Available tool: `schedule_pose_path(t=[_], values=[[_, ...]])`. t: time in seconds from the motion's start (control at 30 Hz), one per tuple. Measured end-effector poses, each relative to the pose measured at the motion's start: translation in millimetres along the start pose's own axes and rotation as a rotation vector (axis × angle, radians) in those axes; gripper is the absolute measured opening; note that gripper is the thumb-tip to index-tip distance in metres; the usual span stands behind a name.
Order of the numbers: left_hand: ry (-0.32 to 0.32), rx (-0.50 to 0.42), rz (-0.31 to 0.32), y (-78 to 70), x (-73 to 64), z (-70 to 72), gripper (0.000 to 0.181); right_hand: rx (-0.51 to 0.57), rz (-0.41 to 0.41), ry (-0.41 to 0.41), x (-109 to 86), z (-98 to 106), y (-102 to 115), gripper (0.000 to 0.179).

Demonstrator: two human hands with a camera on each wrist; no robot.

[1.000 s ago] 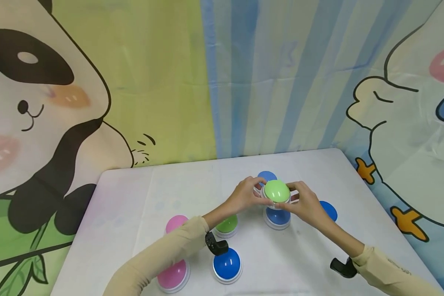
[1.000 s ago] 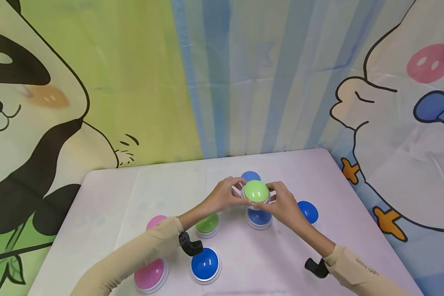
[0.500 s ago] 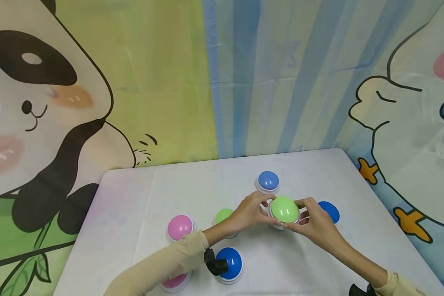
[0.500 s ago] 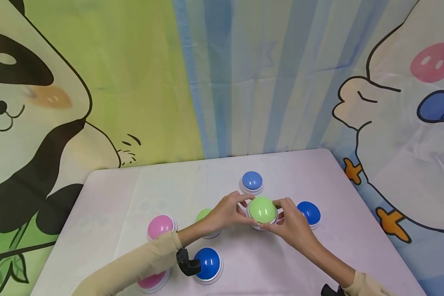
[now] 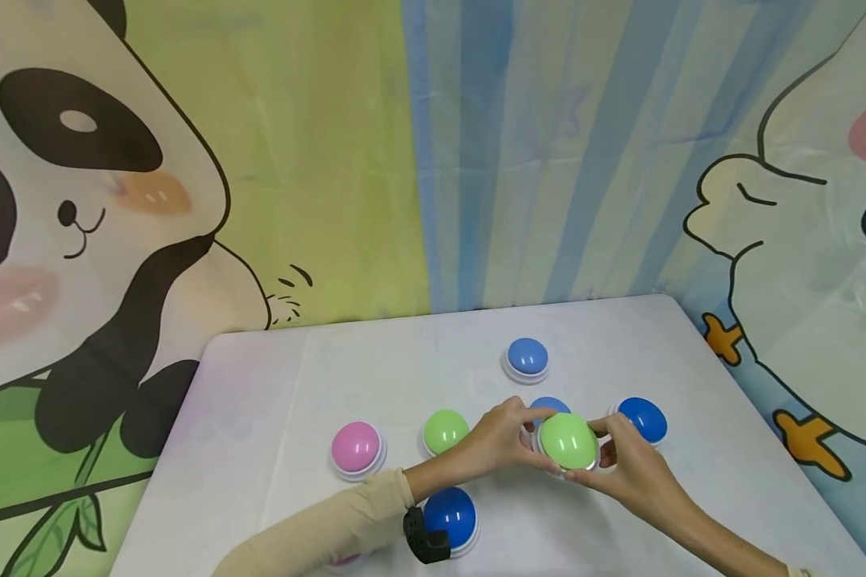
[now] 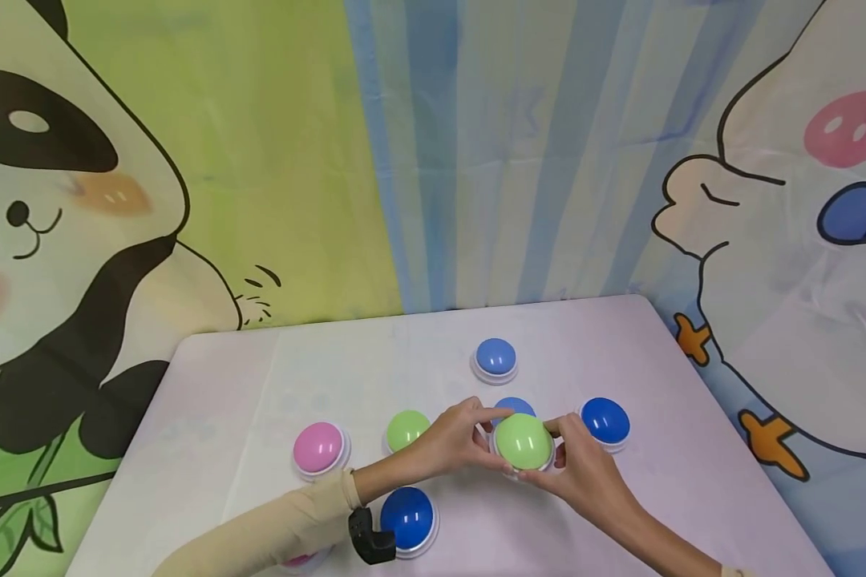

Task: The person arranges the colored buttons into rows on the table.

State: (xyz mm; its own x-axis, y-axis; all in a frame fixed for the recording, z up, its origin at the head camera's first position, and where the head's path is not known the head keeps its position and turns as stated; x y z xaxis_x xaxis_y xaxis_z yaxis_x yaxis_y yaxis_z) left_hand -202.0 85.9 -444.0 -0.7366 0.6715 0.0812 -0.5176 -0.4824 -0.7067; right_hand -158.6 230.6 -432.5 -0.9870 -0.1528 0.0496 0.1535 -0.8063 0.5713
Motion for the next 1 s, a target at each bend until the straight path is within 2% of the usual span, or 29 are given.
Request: schedule_pose_path(t=[0.27,0.6,0.83,1.0], values=[[0.038,0.001,0.022,-4.0,-10.5,-6.6,0.074,-0.003,-0.047,0.051,-15.2,-7,0,0.070],[0.045,0.017,-0.029,-13.4,-23.2,-8.3,0.072,-0.021,-0.154,0.124,-29.5,-14,-2,0.076],[0.057,0.023,-0.042,-15.4,-26.2,-14.7,0.073,-0.030,-0.148,0.129,-34.4,-17,-4,0.076],[0.060,0.023,-0.033,-12.3,-23.6,-23.2,0.072,-0.041,-0.187,0.156,-36.6,-23,-14,0.079]])
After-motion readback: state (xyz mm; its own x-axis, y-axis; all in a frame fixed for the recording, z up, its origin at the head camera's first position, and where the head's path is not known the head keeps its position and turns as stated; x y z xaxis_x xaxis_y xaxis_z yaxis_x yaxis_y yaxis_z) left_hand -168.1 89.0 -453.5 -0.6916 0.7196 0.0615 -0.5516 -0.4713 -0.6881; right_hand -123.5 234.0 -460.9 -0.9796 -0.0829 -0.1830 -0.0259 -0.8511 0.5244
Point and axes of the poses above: each hand's wrist, its own x-axis towards the middle knuckle, its own z-axis out of the back of the hand, y = z × x, the point moved 8 cm from there along x, towards the middle knuckle, and after that the axes turned 2 degrees about z, right-handed, at the moved point
